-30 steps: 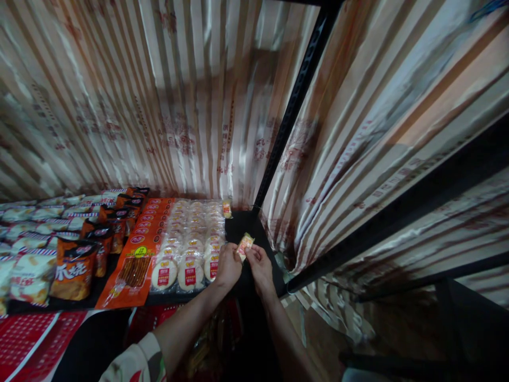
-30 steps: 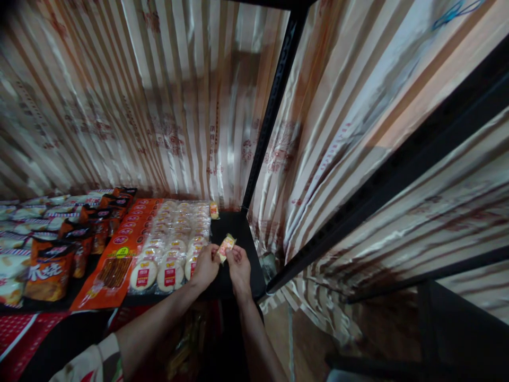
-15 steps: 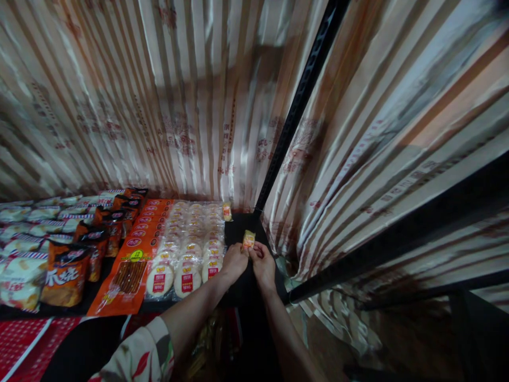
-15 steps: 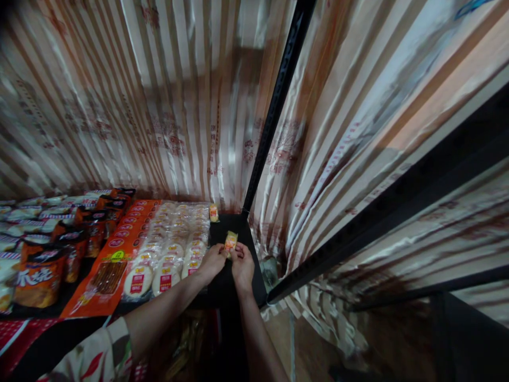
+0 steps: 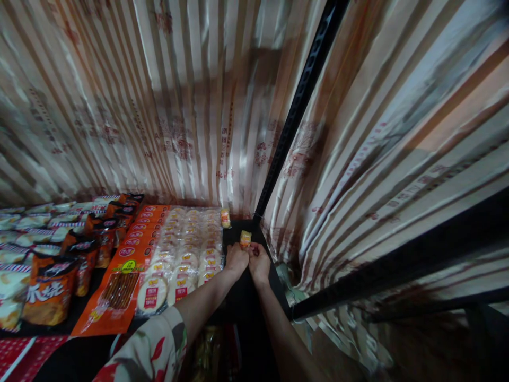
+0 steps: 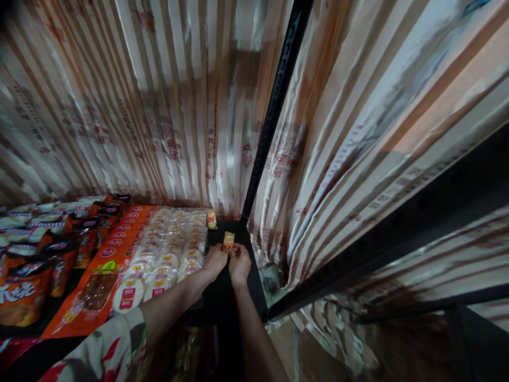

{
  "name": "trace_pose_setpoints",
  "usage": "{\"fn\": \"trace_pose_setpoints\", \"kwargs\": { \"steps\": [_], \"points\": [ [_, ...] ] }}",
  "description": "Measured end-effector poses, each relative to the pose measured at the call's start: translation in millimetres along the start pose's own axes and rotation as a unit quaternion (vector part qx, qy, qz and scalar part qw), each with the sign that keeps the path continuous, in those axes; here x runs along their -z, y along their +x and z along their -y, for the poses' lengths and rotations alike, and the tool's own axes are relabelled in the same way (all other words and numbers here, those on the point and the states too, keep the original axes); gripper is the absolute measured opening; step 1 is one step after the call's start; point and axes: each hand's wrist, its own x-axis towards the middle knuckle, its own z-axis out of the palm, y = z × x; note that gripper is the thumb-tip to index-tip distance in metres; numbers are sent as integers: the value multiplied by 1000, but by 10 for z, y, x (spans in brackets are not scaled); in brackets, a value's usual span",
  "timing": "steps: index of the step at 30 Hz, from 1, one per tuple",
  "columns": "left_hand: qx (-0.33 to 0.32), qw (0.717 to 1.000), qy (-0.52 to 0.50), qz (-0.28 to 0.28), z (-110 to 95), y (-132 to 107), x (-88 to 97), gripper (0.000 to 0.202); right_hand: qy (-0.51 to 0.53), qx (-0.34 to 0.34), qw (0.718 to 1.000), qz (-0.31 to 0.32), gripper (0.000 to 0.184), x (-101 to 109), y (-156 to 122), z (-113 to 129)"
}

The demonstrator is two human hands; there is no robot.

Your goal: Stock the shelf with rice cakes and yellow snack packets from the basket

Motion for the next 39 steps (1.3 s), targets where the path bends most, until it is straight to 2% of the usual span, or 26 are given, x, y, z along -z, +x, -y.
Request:
{"fn": "trace_pose_setpoints", "kwargs": {
  "steps": [5,9,14,18,24,27,32,39],
  "points": [
    [-43,997,56,12,-41,175,-15,31,-24,19,999,-17,23,-42,129,7],
    [-33,998,50,5,-55,313,-33,33,-28,34,999,-19,24,-108,245,5],
    [-2,999,-43,-1,-71,450,-51,30,-33,22,999,-31,26,-205,423,13],
    [-25,997,-77,-1,-74,544,-44,29,-44,12,998,-34,26,-275,565,27],
    [-18,996,-76,-51,-60,584,21,44,-75,33,996,-42,24,-397,729,70],
    [-20,995,-76,-58,-69,588,55,49,-77,37,996,-36,22,-463,795,101],
    [-36,996,-65,-39,-77,634,95,46,-109,34,993,-29,18,-546,886,163],
    [-55,995,-72,-45,-70,691,108,40,-155,42,987,3,16,-604,973,216]
  ]
}}
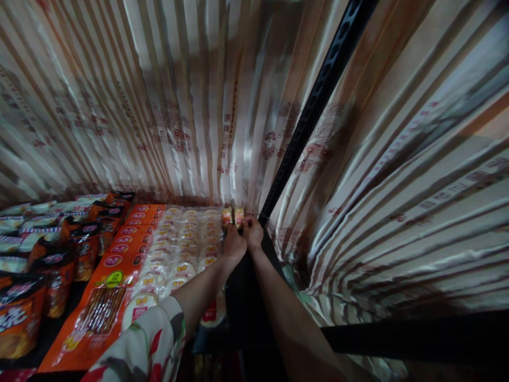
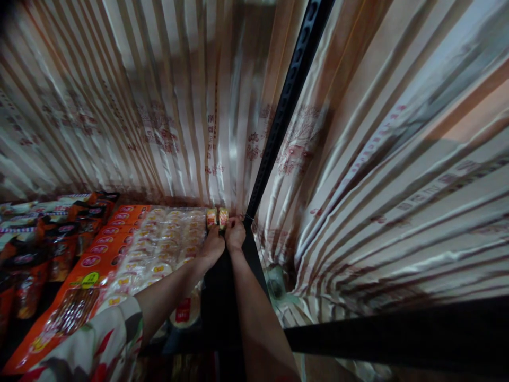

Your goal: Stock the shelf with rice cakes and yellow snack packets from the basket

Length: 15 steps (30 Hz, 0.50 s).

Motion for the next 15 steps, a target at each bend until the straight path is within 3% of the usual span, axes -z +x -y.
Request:
{"fn": "trace_pose_setpoints", "kwargs": {
  "steps": [11,15],
  "points": [
    [14,1000,-2,12,32,8,-13,46,-25,-17,998,57,15,-32,64,63],
    [18,1000,3,17,-26,-47,22,45,-14,-2,999,39,19,-1,27,52]
  ]
}}
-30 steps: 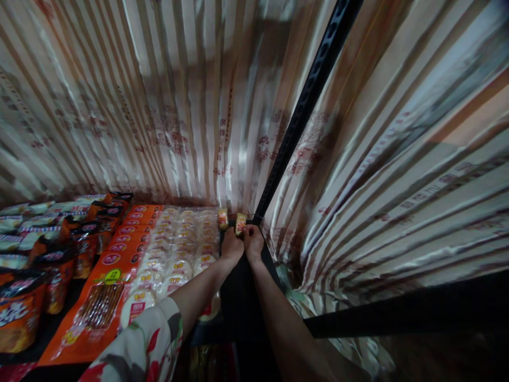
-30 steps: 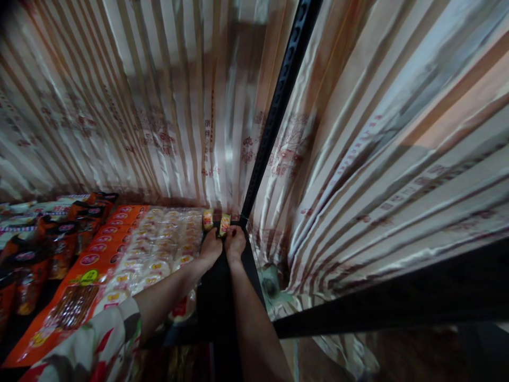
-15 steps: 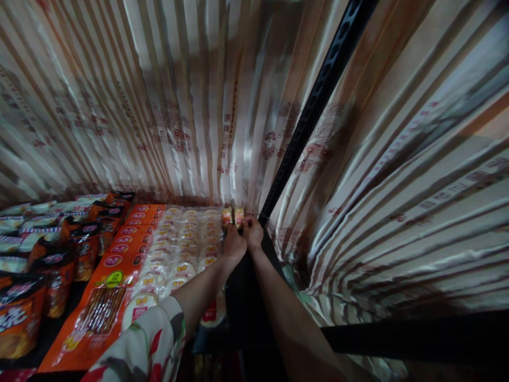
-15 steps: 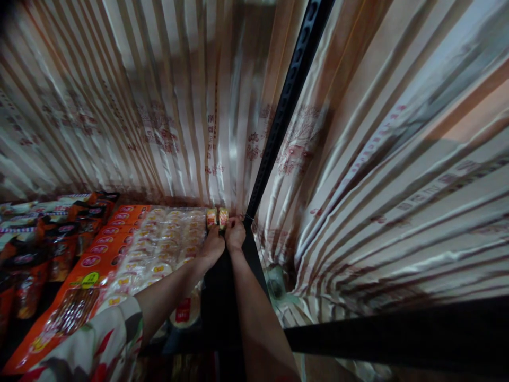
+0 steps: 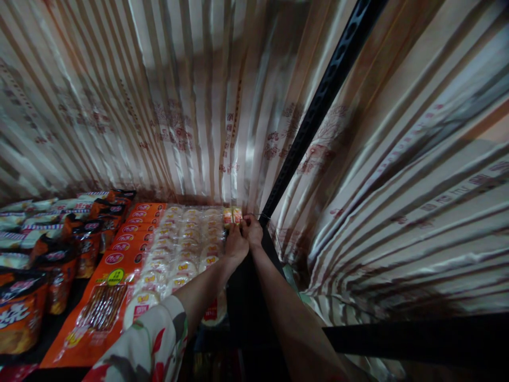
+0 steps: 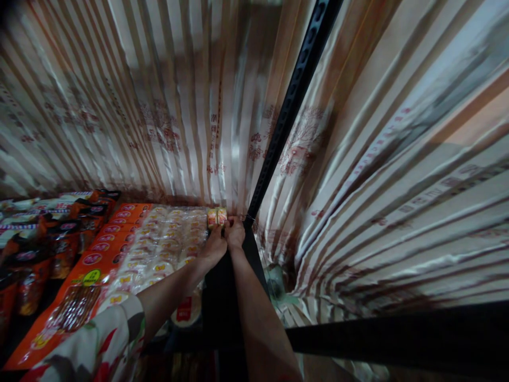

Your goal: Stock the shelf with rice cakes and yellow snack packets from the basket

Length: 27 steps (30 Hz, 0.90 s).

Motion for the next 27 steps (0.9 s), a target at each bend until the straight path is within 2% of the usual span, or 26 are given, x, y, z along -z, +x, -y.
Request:
{"fn": "trace_pose_setpoints", "kwargs": {
  "steps": [5,13,22,27],
  "points": [
    [8,1000,15,-16,-21,-60,-19,39,28,11,998,-50,29,49,-128,-26],
    [7,999,52,15,-60,-345,-11,31,34,15,999,-27,31,119,-383,-143],
    [-17,999,31,17,13,-913,-19,34,94,1,995,-24,37,349,-936,-254],
    [-105,994,25,29,261,-1409,15,36,165,-36,985,-45,36,533,-1493,-195]
  ]
}}
